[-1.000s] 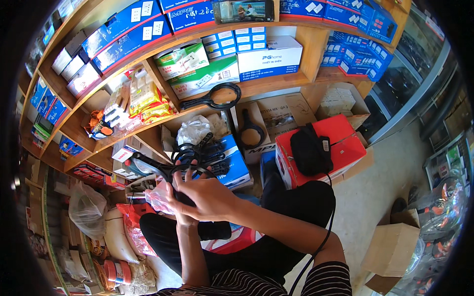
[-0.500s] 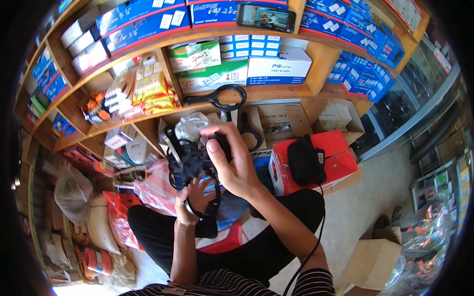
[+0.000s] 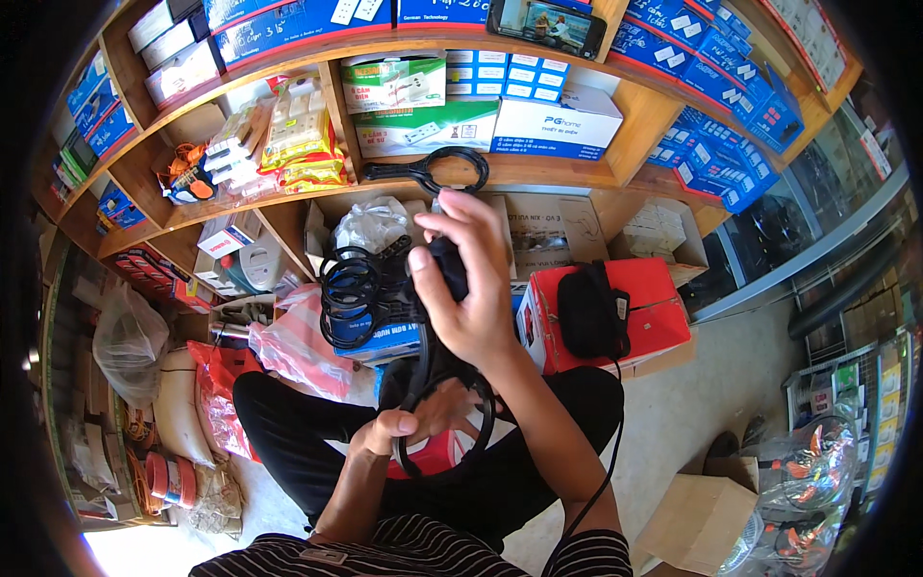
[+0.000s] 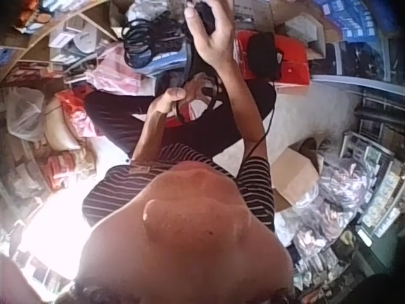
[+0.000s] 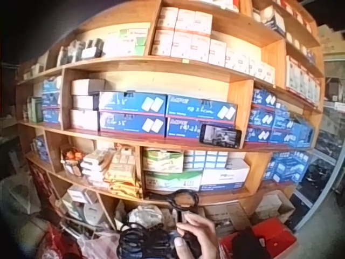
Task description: Inspecting and manipulating a circular black plastic component for assembly.
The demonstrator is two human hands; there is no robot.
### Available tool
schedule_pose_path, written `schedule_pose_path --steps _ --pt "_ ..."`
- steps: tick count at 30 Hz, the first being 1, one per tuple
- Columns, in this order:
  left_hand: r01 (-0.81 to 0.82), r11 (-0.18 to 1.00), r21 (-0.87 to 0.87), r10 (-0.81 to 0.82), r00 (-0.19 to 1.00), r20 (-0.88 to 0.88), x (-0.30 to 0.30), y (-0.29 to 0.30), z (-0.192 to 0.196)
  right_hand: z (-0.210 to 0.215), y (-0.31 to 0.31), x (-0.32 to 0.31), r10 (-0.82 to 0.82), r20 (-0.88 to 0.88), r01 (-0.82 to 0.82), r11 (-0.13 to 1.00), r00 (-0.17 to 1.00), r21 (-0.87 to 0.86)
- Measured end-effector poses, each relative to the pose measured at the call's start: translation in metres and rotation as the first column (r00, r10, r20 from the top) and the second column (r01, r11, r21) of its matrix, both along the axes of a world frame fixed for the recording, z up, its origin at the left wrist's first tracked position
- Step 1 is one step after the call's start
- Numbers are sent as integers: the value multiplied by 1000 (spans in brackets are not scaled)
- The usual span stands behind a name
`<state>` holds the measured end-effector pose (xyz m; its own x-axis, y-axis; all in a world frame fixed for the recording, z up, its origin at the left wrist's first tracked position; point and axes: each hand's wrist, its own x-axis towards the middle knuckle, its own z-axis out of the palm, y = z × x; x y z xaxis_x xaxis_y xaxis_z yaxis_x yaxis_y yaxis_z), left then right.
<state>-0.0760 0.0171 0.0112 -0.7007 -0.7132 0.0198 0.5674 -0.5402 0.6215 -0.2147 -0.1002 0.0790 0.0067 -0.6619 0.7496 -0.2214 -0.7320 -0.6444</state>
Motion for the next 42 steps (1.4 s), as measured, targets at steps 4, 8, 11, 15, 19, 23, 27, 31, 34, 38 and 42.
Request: schedule_pose_path --steps 4,8,11,15,19,23,27,31,34,38,42 --pt "119 990 -70 -114 991 70 3 -3 -11 -1 -3 -3 -129 171 141 988 977 -62" --pt "140 976 -165 -103 972 211 7 -6 -1 -6 0 -5 -217 251 244 966 943 -84" --pt "223 949 -224 -136 928 346 12 -11 -1 9 8 -4 -106 416 125 992 903 -20" --pt "271 925 -267 -147 902 406 10 -10 1 6 8 -16 -214 320 254 963 923 -87" --pt "62 976 -207 12 941 339 13 -13 2 5 12 -7 -284 -46 268 938 958 -218" --pt "-279 960 25 280 958 -54 47 -21 -18 -14 26 27 156 -268 -151 988 951 39" --pt "-536 834 131 533 844 64 62 -26 -5 -34 39 44 342 -421 -363 931 840 33" --pt "-434 897 83 425 899 105 48 -18 -17 -33 33 42 55 -426 -138 976 903 -167" --pt "-161 987 0 161 986 52 39 -14 -46 0 14 33 -134 -215 100 982 967 -162" --pt "-113 993 -14 114 993 37 25 -17 -19 0 12 24 -144 -195 111 979 970 -169" --pt "-268 957 108 273 961 -35 39 -23 -26 -12 23 41 2 -300 -29 996 954 -84"
